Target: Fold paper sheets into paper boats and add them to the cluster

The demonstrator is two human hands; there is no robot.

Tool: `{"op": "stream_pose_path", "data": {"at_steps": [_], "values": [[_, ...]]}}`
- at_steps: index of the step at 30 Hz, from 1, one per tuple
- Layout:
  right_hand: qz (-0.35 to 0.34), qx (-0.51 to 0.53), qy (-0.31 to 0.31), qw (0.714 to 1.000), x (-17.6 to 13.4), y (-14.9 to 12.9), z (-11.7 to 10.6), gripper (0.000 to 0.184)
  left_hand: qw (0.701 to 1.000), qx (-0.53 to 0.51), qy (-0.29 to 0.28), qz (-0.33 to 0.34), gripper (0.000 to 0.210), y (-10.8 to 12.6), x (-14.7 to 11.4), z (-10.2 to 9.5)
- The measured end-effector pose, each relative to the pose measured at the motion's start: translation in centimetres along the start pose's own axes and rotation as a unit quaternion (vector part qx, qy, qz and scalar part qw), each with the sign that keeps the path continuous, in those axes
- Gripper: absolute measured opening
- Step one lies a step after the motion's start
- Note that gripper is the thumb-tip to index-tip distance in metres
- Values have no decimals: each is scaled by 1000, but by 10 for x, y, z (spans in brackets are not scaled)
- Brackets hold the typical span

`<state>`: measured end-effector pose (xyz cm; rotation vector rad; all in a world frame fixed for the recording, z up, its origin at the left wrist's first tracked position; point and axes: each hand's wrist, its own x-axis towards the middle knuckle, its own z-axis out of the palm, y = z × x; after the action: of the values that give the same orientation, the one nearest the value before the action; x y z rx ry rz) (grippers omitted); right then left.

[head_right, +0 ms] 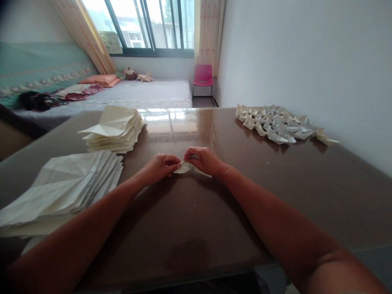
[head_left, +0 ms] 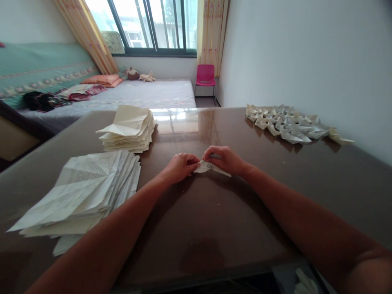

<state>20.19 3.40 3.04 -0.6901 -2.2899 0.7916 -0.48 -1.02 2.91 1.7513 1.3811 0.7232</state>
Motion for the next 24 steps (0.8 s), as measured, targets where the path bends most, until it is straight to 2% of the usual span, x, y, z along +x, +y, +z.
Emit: {"op": "stream_pose_path", "data": {"at_steps": [4,9,12,18,24], "values": [[-29,-24,-20,999,1,-4,-3,16,1000,-1,18,-19,26,1,0,1],[-99,-181,-35,978,-2,-10,-2,29,995,-73,17,-66,26,1,2,1],[-99,-234,-16,967,-3,-11,3,22,993,-93,10,-69,22,2,2,1],[-36,-145,10,989,1,-5,11,9,986,-148,-8,-73,19,4,2,2],[60,-61,18,996,4,0,12,8,986,-151,-29,-64,13,6,-2,0]]}}
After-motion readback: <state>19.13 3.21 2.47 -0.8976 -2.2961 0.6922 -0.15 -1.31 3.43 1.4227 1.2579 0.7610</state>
